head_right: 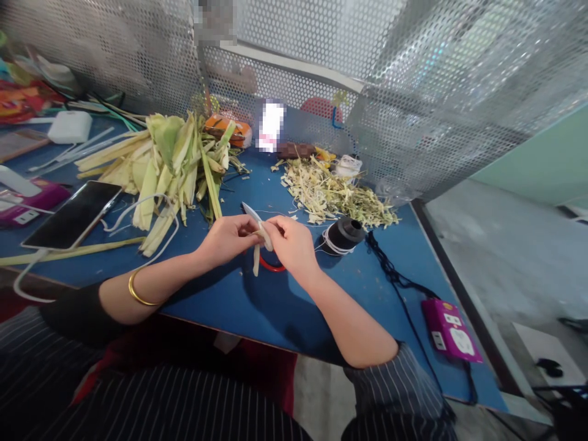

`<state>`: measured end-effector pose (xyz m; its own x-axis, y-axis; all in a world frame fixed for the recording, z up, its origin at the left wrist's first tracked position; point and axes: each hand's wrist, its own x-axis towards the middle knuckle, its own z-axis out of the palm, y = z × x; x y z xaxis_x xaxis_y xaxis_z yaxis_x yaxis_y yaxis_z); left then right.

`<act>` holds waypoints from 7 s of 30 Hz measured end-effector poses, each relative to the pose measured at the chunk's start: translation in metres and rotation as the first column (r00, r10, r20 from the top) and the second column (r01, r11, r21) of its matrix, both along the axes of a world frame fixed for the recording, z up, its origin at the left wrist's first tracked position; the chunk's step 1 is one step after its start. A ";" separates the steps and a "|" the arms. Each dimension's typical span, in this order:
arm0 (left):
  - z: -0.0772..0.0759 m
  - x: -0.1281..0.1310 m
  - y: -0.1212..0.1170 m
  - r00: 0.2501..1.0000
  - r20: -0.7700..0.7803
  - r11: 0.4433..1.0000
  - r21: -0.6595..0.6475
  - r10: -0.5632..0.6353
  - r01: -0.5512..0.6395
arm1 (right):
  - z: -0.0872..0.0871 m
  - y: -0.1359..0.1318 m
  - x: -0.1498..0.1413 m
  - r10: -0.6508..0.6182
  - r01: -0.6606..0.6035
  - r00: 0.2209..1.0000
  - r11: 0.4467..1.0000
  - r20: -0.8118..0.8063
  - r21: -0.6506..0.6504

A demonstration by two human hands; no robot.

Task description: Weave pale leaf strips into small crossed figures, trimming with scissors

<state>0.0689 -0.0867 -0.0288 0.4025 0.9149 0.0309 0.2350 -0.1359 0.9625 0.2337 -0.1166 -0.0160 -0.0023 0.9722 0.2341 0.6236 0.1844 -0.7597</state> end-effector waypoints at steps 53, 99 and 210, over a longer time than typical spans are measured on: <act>0.013 0.005 0.018 0.922 0.381 0.901 -0.422 0.077 0.099 | -0.017 0.016 0.002 -0.327 0.343 0.598 0.929 -0.732 -0.135; 0.008 0.003 0.024 0.850 0.489 0.946 -0.324 0.198 -0.034 | -0.009 -0.017 -0.037 0.271 -0.268 0.963 0.958 -0.009 0.099; 0.021 0.000 0.020 0.834 0.547 0.883 -0.423 0.068 0.205 | -0.020 0.005 -0.014 -0.292 0.003 0.493 0.943 -0.820 -0.334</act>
<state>0.0690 -0.0666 -0.0077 0.5076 0.8494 -0.1444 -0.3247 0.3438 0.8811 0.2197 -0.1113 -0.0361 0.2052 0.9551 -0.2138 -0.3534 -0.1314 -0.9262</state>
